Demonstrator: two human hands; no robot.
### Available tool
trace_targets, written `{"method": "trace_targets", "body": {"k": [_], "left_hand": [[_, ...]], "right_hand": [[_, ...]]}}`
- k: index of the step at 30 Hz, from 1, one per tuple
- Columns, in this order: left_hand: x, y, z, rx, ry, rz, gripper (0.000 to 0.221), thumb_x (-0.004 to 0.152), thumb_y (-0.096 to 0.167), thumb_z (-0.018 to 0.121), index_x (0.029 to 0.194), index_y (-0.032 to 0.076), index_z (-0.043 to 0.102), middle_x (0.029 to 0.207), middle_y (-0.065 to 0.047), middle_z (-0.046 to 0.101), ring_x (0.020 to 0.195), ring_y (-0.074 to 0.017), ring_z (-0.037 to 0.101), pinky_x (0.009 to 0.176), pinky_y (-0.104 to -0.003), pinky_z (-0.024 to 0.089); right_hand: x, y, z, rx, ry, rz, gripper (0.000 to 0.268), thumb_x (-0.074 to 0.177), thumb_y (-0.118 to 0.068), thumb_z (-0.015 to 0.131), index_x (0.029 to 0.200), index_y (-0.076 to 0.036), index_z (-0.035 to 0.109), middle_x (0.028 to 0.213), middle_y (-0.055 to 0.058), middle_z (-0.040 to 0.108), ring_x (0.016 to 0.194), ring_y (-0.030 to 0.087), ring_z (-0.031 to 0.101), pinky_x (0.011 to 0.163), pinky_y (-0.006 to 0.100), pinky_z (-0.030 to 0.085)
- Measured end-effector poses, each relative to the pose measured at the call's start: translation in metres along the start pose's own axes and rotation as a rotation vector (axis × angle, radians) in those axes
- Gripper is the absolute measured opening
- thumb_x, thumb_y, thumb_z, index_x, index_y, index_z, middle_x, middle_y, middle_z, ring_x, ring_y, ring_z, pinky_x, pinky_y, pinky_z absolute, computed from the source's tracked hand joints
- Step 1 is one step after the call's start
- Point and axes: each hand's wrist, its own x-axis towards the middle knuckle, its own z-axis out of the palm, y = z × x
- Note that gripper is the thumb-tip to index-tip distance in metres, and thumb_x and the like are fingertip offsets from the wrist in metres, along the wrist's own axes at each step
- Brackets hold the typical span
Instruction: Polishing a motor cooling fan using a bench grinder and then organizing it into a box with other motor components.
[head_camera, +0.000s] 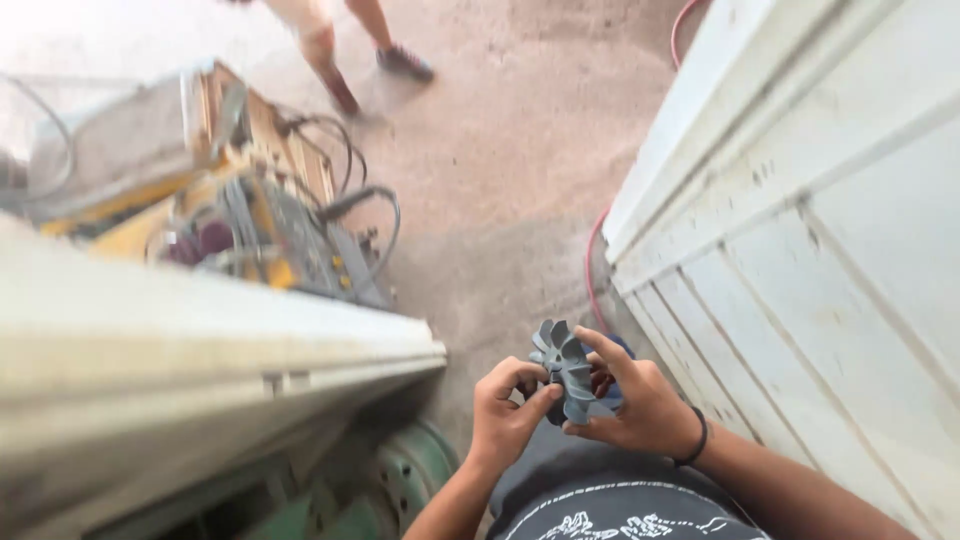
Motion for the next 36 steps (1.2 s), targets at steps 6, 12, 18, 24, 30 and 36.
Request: {"method": "trace_targets", "body": {"k": [6, 12, 18, 24, 30, 36], "left_hand": [[0.157, -0.102, -0.015, -0.115, 0.133, -0.326, 0.012, 0.082, 0.01, 0.08, 0.076, 0.008, 0.07, 0.066, 0.001, 0.062, 0.063, -0.0081, 0.053, 0.059, -0.025, 0.045], [0.271, -0.194, -0.053, -0.61, 0.461, -0.441, 0.009, 0.088, 0.008, 0.07, 0.081, 0.004, 0.065, 0.078, -0.005, 0.066, 0.076, -0.0115, 0.058, 0.068, -0.027, 0.044], [0.282, -0.335, -0.128, -0.353, 0.287, -0.561, 0.015, 0.091, 0.01, 0.055, 0.102, 0.002, 0.063, 0.099, -0.017, 0.067, 0.097, -0.0211, 0.06, 0.084, -0.038, 0.045], [0.54, -0.477, -0.228, 0.367, -0.327, -0.746, 0.029, 0.097, 0.024, 0.041, 0.119, 0.013, 0.057, 0.116, -0.014, 0.06, 0.116, -0.02, 0.051, 0.102, -0.048, 0.032], [0.759, -0.543, -0.142, 1.101, -0.961, -0.791, 0.042, 0.103, 0.038, 0.027, 0.135, 0.025, 0.051, 0.133, -0.011, 0.053, 0.135, -0.0189, 0.043, 0.12, -0.058, 0.02], [0.81, -0.511, 0.032, 0.388, -0.166, -0.921, 0.022, 0.097, 0.032, 0.051, 0.108, 0.014, 0.057, 0.096, -0.01, 0.054, 0.089, -0.0204, 0.048, 0.084, -0.047, 0.037]], "right_hand": [[0.206, 0.033, -0.034, -0.155, -0.172, 0.216, 0.108, 0.064, -0.056, 0.091, 0.152, -0.023, 0.038, 0.089, 0.0, 0.077, 0.077, 0.015, 0.078, 0.076, 0.03, 0.06], [0.439, 0.037, -0.021, -0.431, -0.633, 0.033, 0.059, 0.067, -0.044, 0.07, 0.109, -0.012, 0.043, 0.085, 0.012, 0.071, 0.077, 0.042, 0.07, 0.061, 0.052, 0.053], [0.575, 0.093, 0.001, -0.728, -1.03, -0.27, 0.094, 0.05, -0.07, 0.074, 0.114, -0.003, 0.062, 0.085, 0.014, 0.077, 0.083, 0.035, 0.076, 0.07, 0.046, 0.059], [0.703, 0.174, -0.09, -0.686, -1.094, -0.029, 0.106, 0.045, -0.078, 0.063, 0.125, -0.009, 0.06, 0.104, 0.008, 0.077, 0.095, 0.031, 0.075, 0.084, 0.044, 0.057], [0.798, 0.261, -0.229, -0.37, -0.681, 0.285, 0.096, 0.05, -0.079, 0.068, 0.115, -0.01, 0.054, 0.118, 0.014, 0.061, 0.105, 0.036, 0.063, 0.085, 0.051, 0.051], [0.883, 0.384, -0.317, -0.144, -0.387, 0.352, 0.105, 0.056, -0.068, 0.076, 0.136, -0.008, 0.043, 0.131, 0.013, 0.059, 0.112, 0.035, 0.062, 0.094, 0.045, 0.048]]}}
